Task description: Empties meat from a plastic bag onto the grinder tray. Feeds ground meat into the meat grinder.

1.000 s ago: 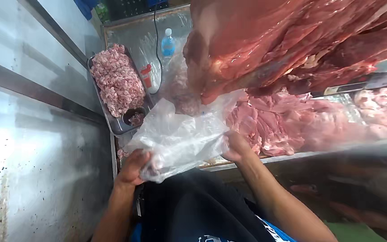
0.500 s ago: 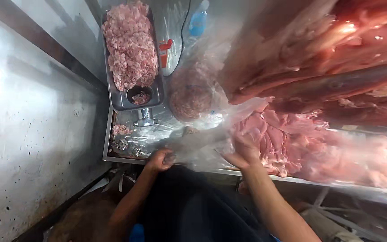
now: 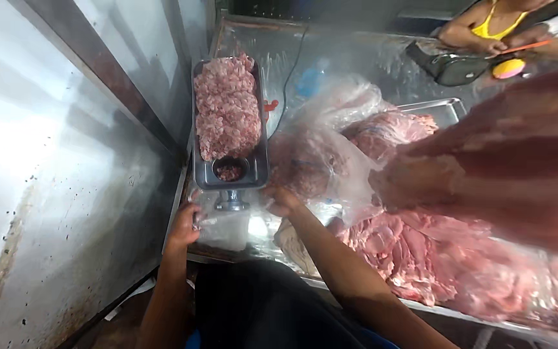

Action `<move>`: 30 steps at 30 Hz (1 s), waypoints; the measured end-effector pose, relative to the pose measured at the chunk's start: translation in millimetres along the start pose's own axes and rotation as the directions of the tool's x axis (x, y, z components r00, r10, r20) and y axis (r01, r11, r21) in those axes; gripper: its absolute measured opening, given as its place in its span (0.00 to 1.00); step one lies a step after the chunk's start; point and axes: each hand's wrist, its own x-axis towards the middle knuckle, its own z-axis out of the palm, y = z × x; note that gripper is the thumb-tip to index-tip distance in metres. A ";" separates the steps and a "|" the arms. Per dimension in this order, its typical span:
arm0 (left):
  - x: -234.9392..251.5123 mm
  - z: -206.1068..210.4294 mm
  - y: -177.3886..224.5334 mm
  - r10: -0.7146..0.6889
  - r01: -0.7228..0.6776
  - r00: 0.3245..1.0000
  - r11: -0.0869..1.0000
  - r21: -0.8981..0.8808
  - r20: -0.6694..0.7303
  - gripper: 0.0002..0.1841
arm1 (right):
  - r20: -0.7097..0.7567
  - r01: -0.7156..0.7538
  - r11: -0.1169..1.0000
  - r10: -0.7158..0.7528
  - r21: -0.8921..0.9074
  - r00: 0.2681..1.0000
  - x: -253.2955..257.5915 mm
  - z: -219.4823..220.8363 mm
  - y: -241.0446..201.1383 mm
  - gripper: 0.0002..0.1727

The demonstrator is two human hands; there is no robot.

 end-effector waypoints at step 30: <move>21.0 53.7 -51.3 0.216 -0.150 0.962 -0.099 0.984 0.169 0.28 | -0.148 0.416 0.712 -0.584 -0.566 0.798 4.2 -15.2 -39.4 0.28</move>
